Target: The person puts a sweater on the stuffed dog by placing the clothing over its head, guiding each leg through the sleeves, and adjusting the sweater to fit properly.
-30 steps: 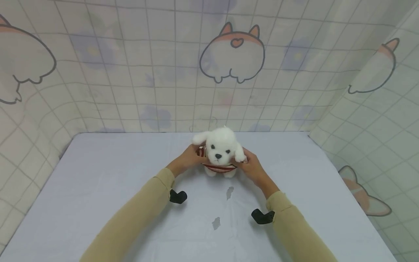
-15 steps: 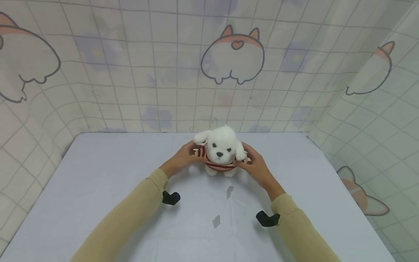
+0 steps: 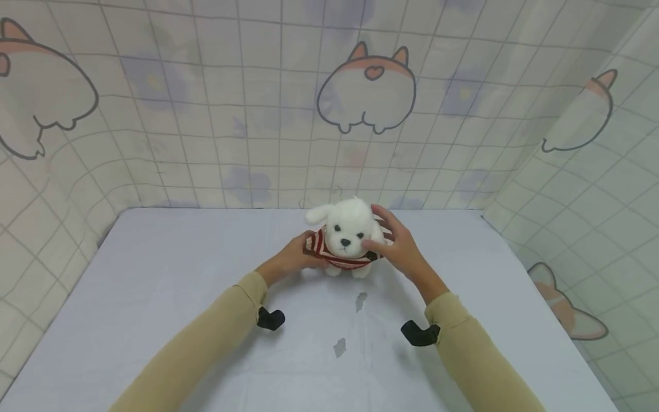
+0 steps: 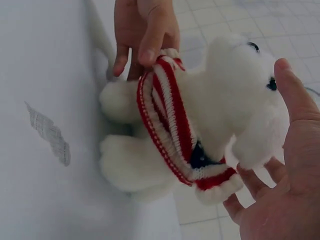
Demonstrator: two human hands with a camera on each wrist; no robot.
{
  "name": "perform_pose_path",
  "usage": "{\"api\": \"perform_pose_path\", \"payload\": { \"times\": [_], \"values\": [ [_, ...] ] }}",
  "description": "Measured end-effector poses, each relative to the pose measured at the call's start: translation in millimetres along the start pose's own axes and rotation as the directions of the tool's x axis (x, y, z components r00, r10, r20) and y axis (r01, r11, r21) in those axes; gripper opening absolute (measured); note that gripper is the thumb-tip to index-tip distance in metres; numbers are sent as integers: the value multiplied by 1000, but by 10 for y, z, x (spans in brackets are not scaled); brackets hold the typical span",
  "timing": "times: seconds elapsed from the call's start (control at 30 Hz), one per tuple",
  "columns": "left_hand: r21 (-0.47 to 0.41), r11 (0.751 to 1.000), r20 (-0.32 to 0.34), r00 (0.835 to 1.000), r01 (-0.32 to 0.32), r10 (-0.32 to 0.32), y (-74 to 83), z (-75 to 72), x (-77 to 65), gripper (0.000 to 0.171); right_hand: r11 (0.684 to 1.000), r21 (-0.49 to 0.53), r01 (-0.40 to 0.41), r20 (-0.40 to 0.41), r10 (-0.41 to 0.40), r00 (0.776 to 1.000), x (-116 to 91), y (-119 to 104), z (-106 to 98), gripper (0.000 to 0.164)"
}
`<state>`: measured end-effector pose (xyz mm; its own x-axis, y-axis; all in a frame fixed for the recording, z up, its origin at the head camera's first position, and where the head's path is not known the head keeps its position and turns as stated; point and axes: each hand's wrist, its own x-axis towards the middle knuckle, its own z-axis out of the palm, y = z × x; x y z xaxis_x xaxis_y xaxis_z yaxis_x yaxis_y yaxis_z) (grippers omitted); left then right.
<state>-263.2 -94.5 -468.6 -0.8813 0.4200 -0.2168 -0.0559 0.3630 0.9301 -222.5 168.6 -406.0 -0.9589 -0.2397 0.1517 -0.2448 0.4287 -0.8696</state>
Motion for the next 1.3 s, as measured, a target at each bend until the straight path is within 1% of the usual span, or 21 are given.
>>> {"api": "perform_pose_path", "payload": {
  "times": [0.1,0.17,0.27,0.37,0.47,0.6,0.67,0.77,0.93,1.07,1.17,1.3],
  "values": [
    [16,1000,-16,1000,10,-10,-20,35,27,87,999,-22,-33,7,33,999,62,-93,17,80],
    [37,999,-36,999,0,2,-30,57,42,88,999,-29,-45,16,45,999,102,-150,31,81],
    [64,997,-49,998,-33,36,-34,95,63,86,999,-34,-39,23,39,999,161,-220,53,80],
    [90,994,-42,997,-66,70,-35,135,81,81,998,-46,-30,21,31,999,214,-258,76,79],
    [108,991,-38,996,-80,85,-34,169,89,76,997,-68,-41,18,42,999,250,-275,97,78],
    [124,989,-47,995,-81,88,-45,194,109,74,997,-76,-23,15,24,1000,270,-283,105,77],
    [122,990,-48,995,-77,83,-49,195,116,74,997,-73,-11,14,12,1000,270,-289,99,76],
    [113,992,-50,997,-54,60,-48,185,112,76,998,-69,-7,6,7,1000,261,-297,79,74],
    [99,994,-50,998,-42,47,-2,153,62,68,998,-55,-10,-23,9,1000,212,-302,22,71],
    [71,997,-43,998,-42,45,33,115,30,64,999,-32,8,-41,-9,999,168,-280,-34,70],
    [39,997,-40,997,-60,62,45,84,32,62,1000,-6,9,-50,-10,999,139,-249,-83,70],
    [16,995,-58,994,-97,98,92,39,24,54,1000,22,3,-59,-2,998,98,-199,-153,70]
  ]
}}
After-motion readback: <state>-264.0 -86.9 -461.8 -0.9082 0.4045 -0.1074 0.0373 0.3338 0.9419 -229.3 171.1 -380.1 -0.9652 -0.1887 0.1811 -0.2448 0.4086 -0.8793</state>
